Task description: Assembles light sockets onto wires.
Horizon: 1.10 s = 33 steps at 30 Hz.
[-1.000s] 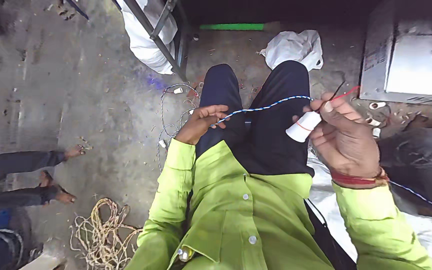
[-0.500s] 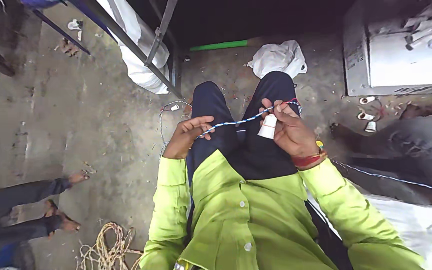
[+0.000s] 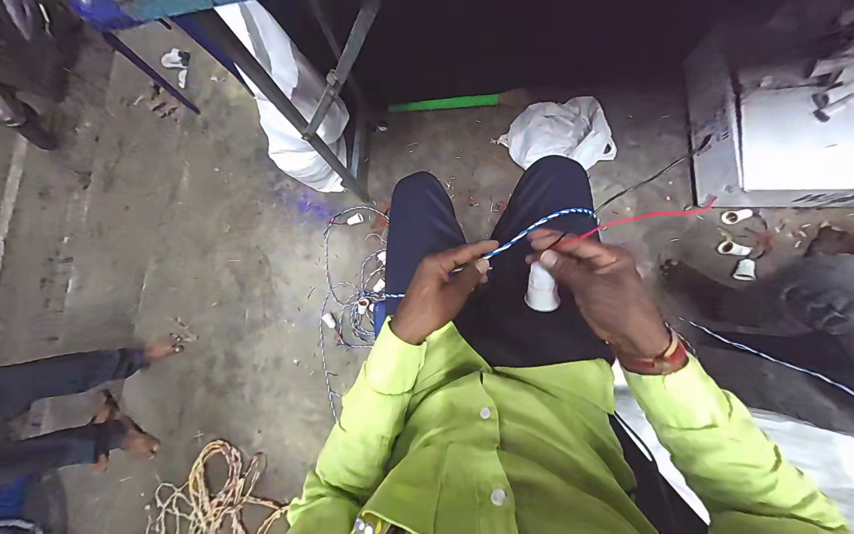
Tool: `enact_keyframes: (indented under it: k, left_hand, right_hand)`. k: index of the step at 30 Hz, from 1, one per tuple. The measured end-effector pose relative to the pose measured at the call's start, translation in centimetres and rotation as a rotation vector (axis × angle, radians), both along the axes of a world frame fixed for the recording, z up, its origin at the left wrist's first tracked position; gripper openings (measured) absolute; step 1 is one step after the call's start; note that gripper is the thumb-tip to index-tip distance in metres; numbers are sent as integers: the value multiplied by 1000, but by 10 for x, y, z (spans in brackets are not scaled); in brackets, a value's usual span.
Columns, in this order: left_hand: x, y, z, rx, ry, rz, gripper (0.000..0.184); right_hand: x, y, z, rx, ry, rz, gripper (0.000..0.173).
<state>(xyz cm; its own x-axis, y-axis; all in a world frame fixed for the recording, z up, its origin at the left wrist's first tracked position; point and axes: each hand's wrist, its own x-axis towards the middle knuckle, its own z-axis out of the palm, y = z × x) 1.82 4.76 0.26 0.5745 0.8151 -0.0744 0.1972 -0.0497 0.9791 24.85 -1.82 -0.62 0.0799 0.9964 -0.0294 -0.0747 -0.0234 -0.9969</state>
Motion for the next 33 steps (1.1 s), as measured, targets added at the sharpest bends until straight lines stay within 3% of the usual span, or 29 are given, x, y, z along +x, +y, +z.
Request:
enact_keyframes:
  k: [4, 7, 11, 22, 25, 27, 30, 33]
  left_hand:
    - [0, -2, 3, 13, 65, 27, 28]
    - [4, -5, 2, -5, 117, 44, 30]
    - [9, -8, 2, -167, 16, 64, 31]
    - [26, -20, -8, -271, -56, 292, 13]
    - [24, -20, -6, -244, -87, 331, 19]
    - [21, -18, -1, -271, -105, 307, 20]
    - [15, -17, 4, -354, -178, 212, 19]
    - [13, -17, 11, -422, -226, 132, 19]
  right_hand:
    - [-11, -8, -5, -71, -175, 138, 19]
    - [-21, -8, -6, -161, -86, 151, 20]
    - [-28, -7, -1, -277, 78, 78, 23]
    - [-29, -10, -10, -200, -15, 14, 29]
    - [-30, -13, -17, -239, 293, 54, 8]
    - [-30, -12, -20, -306, 439, 25, 16]
    - [-31, -3, -26, -86, 147, -72, 46]
    - [-28, 10, -41, 297, -308, -220, 34]
